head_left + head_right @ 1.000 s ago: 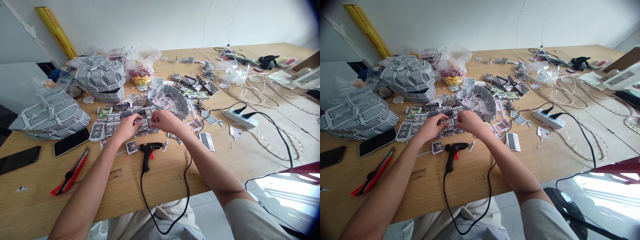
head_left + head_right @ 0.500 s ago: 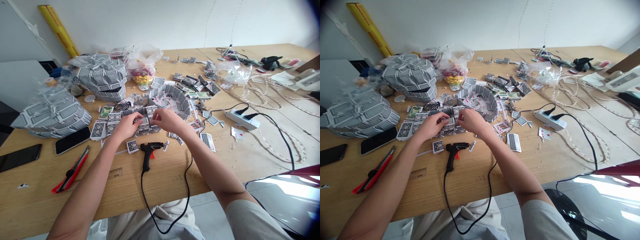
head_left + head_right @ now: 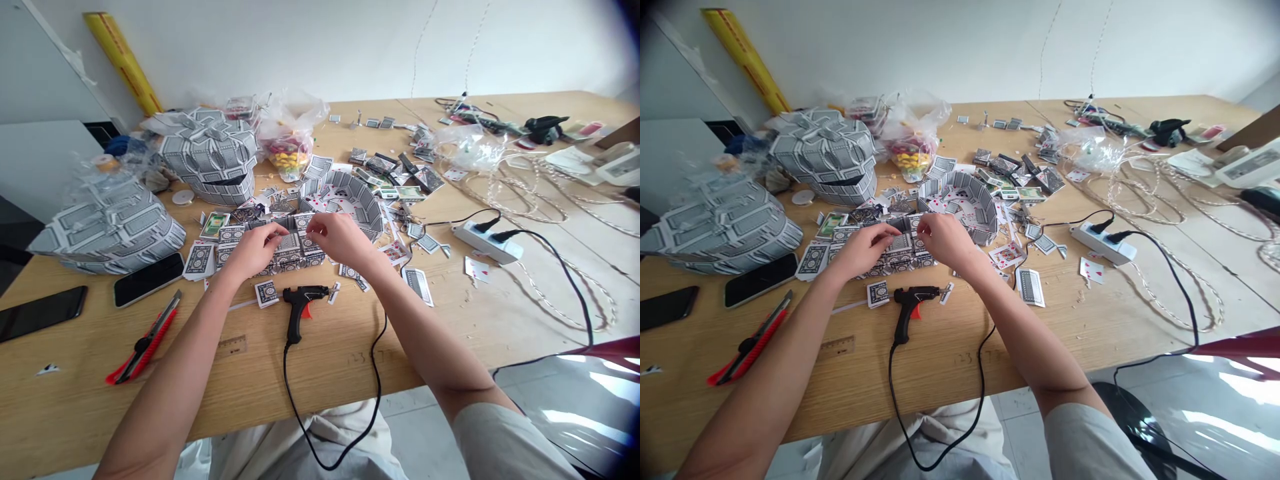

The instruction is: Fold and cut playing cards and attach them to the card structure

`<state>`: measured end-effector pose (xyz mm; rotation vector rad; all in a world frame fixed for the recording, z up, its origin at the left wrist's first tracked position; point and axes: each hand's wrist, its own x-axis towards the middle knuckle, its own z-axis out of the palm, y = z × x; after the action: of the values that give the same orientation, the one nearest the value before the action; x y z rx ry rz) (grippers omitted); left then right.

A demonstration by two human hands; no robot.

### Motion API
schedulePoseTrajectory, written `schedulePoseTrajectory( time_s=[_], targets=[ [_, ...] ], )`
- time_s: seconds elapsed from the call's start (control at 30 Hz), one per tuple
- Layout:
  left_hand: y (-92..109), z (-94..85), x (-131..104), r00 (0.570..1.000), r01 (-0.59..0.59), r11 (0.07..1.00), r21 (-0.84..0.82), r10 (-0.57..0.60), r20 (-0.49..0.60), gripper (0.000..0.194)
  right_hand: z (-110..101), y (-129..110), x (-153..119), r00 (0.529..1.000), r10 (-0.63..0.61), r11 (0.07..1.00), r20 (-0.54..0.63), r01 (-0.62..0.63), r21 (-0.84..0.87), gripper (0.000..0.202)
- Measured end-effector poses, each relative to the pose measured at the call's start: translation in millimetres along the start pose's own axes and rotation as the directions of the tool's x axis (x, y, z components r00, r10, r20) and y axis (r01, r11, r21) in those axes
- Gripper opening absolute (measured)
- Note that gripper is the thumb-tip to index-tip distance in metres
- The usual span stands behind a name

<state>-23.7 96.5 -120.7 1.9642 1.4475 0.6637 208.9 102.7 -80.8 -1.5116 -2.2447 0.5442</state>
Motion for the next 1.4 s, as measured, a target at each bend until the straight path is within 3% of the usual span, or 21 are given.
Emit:
schedulePoseTrajectory(
  time_s=[0.4,0.6,0.8,1.1,1.27,1.4],
  targets=[
    [1,-4.5,-1,0.996,-0.017,1.000,-0.010,0.016,-0.087,0.028,-1,-3,-2,0.999,-0.021,0.998,-0.030,0.023,0.065,0.033],
    [-5,-0.1,2,0.987,0.072,0.977,-0.200,-0.099,-0.130,0.016,-1,-2,-3,1.000,-0.003,0.999,-0.005,0.003,0.053,0.025],
    [-7,2.1,4,0.976,0.098,0.964,-0.249,-0.142,-0.167,0.023,-2,-4,-3,1.000,-0.003,0.998,0.018,0.002,0.068,0.027],
    [-2,0.0,3,0.981,0.048,0.977,-0.207,-0.084,-0.174,0.018,-2,-6,-4,1.000,-0.013,0.996,0.027,0.011,0.085,0.025],
    [-1,5.8,3,0.985,-0.006,0.983,-0.183,-0.026,-0.173,0.012,-3,-6,-5,0.996,-0.037,0.985,0.084,0.022,0.173,0.019],
    [3,10.0,1,0.989,-0.017,0.991,-0.134,-0.003,-0.149,0.007,-1,-4,-5,0.990,-0.036,0.994,0.139,0.020,0.111,0.019]
  ],
)
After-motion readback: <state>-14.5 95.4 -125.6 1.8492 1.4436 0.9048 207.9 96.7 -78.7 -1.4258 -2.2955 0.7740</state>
